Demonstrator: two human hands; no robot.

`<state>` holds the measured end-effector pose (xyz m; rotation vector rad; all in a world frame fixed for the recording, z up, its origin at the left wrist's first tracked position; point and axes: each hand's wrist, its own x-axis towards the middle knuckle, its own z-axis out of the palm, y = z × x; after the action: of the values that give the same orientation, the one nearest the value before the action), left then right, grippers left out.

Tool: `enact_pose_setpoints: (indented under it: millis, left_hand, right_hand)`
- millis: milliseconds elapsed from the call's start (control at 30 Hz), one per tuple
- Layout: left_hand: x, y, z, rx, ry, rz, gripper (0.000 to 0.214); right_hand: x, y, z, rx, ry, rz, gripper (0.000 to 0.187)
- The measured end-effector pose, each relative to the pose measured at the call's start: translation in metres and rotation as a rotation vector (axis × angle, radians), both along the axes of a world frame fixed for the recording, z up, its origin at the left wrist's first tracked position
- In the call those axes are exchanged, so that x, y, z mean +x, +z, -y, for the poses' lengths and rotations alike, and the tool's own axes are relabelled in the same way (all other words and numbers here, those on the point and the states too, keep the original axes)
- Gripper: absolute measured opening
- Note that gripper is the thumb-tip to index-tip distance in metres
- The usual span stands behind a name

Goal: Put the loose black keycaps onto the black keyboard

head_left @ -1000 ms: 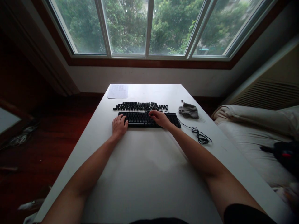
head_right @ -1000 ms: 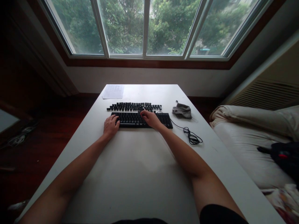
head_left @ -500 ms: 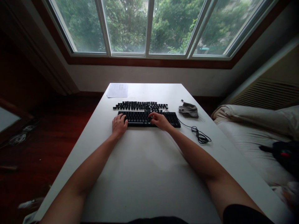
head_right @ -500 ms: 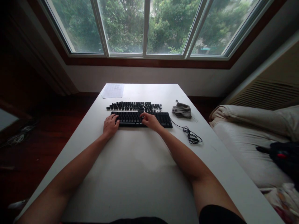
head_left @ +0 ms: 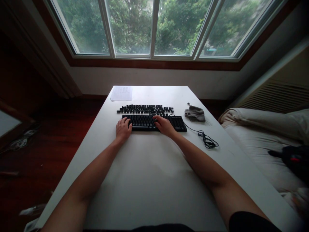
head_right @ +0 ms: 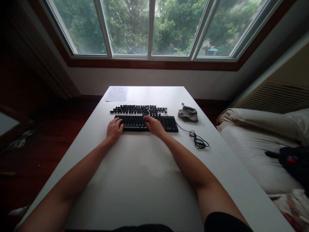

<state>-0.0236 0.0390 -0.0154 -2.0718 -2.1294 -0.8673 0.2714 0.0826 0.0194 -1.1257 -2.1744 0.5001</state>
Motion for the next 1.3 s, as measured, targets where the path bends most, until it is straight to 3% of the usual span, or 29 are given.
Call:
enact_pose_setpoints:
  millis: [100,333,833,1300]
  left_hand:
    - [0.0,0.0,-0.001,-0.002,-0.002,0.002,0.04]
    - [0.0,0.001,0.001,-0.003,-0.001,-0.006,0.04]
    - [0.001,0.0,0.0,-0.001,-0.006,-0.001,0.041]
    - [0.001,-0.001,0.0,0.005,-0.002,-0.022,0.04]
  right_hand:
    - [0.001,-0.001,0.0,0.005,-0.01,0.026,0.038]
    - [0.007,-0.004,-0.008,-0.002,0.008,0.031,0.022]
    - [0.005,-0.008,-0.009,0.014,0.07,0.158,0.026]
    - [0.0,-0.004,-0.011,0.045,0.065,0.191,0.019]
